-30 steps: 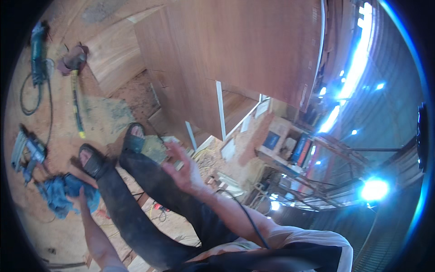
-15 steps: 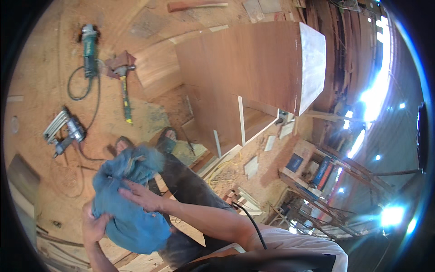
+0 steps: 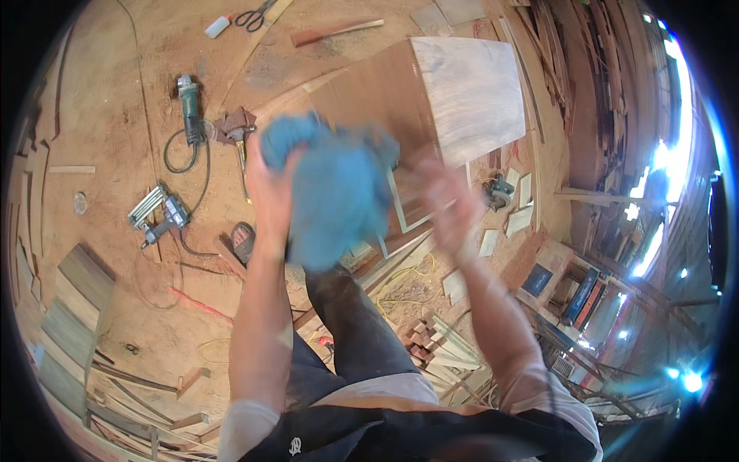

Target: The person assembles a wooden box by fitting pieces together, using a nail gun to fasten joints, and applying glue to edges. They handle multiple wooden panels and a partially assembled box frame, securing components with a nail gun and hammer.

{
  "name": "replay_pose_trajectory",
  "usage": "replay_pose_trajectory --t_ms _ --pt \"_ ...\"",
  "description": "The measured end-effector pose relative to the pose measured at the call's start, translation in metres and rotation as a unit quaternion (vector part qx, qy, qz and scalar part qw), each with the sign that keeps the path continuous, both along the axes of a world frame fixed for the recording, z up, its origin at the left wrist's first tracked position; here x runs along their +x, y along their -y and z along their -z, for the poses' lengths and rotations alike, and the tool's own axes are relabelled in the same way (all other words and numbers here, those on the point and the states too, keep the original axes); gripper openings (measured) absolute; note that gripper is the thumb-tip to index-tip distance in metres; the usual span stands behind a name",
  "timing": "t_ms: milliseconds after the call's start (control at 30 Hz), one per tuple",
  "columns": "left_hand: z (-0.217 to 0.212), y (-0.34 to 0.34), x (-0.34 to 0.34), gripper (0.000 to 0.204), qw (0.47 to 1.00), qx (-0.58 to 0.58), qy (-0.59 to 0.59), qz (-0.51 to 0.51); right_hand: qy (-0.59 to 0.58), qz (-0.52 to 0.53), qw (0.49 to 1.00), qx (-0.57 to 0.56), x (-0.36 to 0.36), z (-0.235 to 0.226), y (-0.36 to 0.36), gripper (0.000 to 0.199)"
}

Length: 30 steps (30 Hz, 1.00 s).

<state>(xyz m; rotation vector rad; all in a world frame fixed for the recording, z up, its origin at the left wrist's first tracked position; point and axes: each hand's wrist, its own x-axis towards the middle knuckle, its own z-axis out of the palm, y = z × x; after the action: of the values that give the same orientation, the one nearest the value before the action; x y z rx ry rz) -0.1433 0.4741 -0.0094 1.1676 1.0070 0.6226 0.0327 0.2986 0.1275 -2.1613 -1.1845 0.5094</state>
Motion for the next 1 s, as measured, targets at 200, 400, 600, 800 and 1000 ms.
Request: replay_pose_trajectory --t_ms 200,400,600,800,1000 --pt "-0.026 -0.080 0.206 0.045 0.989 0.118 -0.047 -0.077 0.338 0.052 0.937 -0.067 0.163 0.039 -0.004 0.051" --pt "-0.012 0.042 0.209 0.037 0.984 0.156 -0.068 -0.052 0.329 0.053 0.941 -0.057 0.183 0.072 0.007 0.052" --pt "-0.058 0.149 0.121 0.042 0.982 0.080 -0.138 0.097 0.345 0.050 0.936 -0.044 0.181 0.068 -0.001 0.054" --pt "-0.041 0.046 0.168 0.049 0.980 0.161 -0.114 0.011 0.336 0.062 0.940 -0.021 0.177 0.066 0.005 0.053" --pt "-0.055 0.247 0.097 0.049 0.876 0.094 -0.162 0.445 0.318 0.074 0.945 0.009 0.180 0.072 0.008 0.052"
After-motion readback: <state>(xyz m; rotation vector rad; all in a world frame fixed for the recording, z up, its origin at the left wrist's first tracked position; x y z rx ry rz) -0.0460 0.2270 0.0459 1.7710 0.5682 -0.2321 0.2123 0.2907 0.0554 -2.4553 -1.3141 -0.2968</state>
